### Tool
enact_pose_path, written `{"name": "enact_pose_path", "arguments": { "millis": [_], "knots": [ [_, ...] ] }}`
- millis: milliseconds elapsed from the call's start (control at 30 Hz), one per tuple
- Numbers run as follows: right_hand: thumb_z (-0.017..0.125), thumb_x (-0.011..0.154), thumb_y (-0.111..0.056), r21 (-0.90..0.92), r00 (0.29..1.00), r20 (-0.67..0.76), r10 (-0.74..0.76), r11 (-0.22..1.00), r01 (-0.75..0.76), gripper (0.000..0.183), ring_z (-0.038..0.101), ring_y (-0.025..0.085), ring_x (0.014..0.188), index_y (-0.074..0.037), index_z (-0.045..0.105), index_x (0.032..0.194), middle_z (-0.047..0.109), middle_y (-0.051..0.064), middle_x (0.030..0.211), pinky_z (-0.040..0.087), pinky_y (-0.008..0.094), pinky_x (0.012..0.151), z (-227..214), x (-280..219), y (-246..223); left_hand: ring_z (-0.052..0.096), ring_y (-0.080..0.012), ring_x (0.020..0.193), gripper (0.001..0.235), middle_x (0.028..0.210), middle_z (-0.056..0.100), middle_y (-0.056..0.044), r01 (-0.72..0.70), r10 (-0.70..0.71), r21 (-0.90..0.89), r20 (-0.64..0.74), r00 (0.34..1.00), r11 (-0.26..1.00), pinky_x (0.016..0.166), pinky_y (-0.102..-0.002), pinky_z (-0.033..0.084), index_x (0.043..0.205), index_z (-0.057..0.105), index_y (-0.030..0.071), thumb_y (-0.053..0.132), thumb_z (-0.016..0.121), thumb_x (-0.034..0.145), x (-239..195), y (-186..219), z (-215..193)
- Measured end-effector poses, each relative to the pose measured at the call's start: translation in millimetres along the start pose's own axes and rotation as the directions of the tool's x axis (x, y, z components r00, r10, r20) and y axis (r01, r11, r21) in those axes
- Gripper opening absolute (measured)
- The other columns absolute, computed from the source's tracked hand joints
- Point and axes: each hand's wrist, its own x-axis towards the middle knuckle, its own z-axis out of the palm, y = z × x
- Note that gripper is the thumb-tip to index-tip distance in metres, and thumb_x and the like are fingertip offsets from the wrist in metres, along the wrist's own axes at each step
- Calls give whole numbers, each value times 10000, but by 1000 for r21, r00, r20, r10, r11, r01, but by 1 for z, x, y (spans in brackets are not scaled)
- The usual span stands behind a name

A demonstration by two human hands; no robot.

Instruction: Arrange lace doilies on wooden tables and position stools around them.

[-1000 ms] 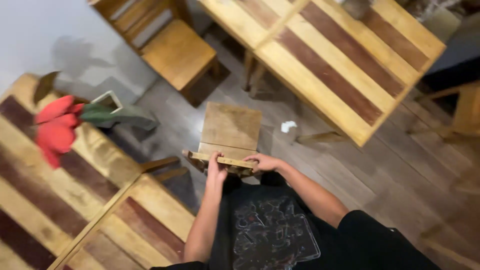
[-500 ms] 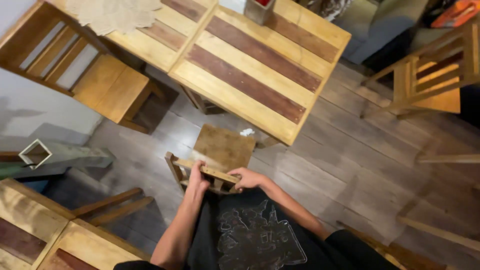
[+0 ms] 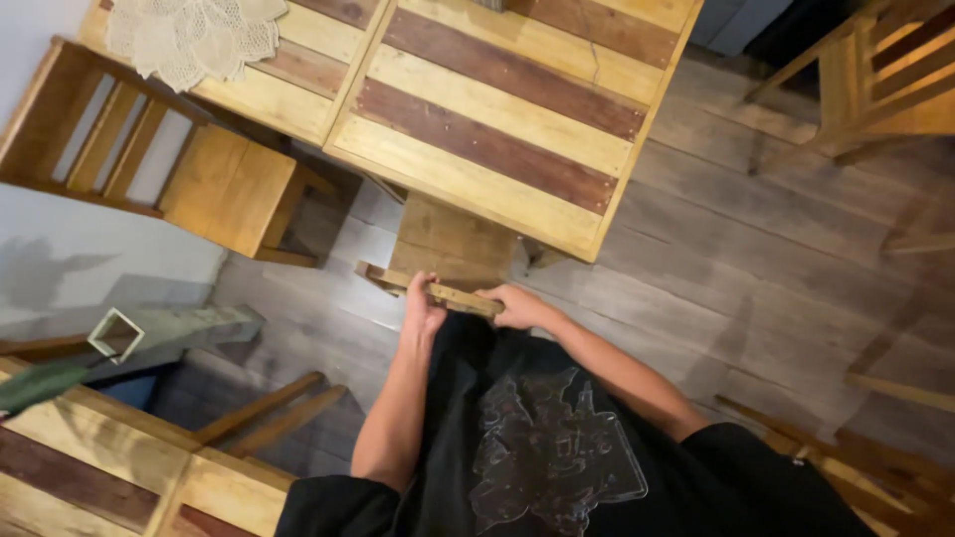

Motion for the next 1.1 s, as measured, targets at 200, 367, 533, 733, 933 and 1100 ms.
{"name": "enact_pose_path", "arguments": {
  "millis": [200, 367, 533, 733, 933, 1100],
  "knots": [
    [661, 660, -101, -90, 980, 14, 198, 976, -196, 741, 728, 368, 1001, -173, 631, 1396, 734, 208, 1110, 572, 423, 861, -26, 18, -38, 583, -200, 900, 160, 913, 627, -4, 19, -17, -86, 19, 1000, 996, 841, -379, 483, 895, 638, 159, 293, 707, 842, 22, 8, 3],
    [704, 663, -115, -134, 986, -75, 151, 978, -160, 706, 717, 381, 1019, -150, 642, 1366, 729, 217, 1126, 566, 441, 874, -25, 32, 9, 588, -173, 935, 139, 960, 636, 19, 31, -31, -61, -9, 999, 998, 857, -385, 474, 913, 631, 190, 270, 709, 830, 63, 2, 17],
    [703, 664, -128, -120, 959, -102, 264, 954, -275, 729, 730, 373, 988, -165, 607, 1386, 726, 210, 1130, 573, 436, 865, -40, 42, 1, 559, -173, 959, 181, 952, 622, 28, 31, -30, -9, 81, 996, 999, 885, -374, 438, 958, 617, 192, 251, 758, 861, 123, -14, 13],
    [677, 671, -105, -163, 953, -86, 290, 940, -301, 745, 710, 382, 1015, -198, 618, 1407, 716, 200, 1165, 567, 449, 862, -31, 50, 48, 572, -183, 1004, 292, 1081, 664, 21, 24, -33, 143, 65, 997, 989, 892, -376, 437, 1102, 635, 226, 406, 720, 888, 71, 7, 48],
    [703, 660, -116, -204, 965, -162, 204, 950, -235, 705, 695, 382, 1061, -214, 653, 1357, 711, 175, 1201, 557, 448, 893, -25, 63, 72, 586, -270, 1151, 656, 1293, 628, -83, 178, -190, 374, -4, 982, 910, 944, -476, 500, 1336, 584, 141, 614, 661, 890, 123, 10, 39],
    [681, 658, -70, -216, 926, -319, 204, 935, -280, 667, 685, 421, 1001, -151, 678, 1320, 716, 215, 1102, 551, 491, 863, -47, 63, 33, 556, -336, 1296, 938, 1447, 551, -160, 213, -272, 483, 56, 961, 850, 998, -581, 504, 1489, 469, 141, 814, 547, 840, 121, 33, 66]
  ]
}}
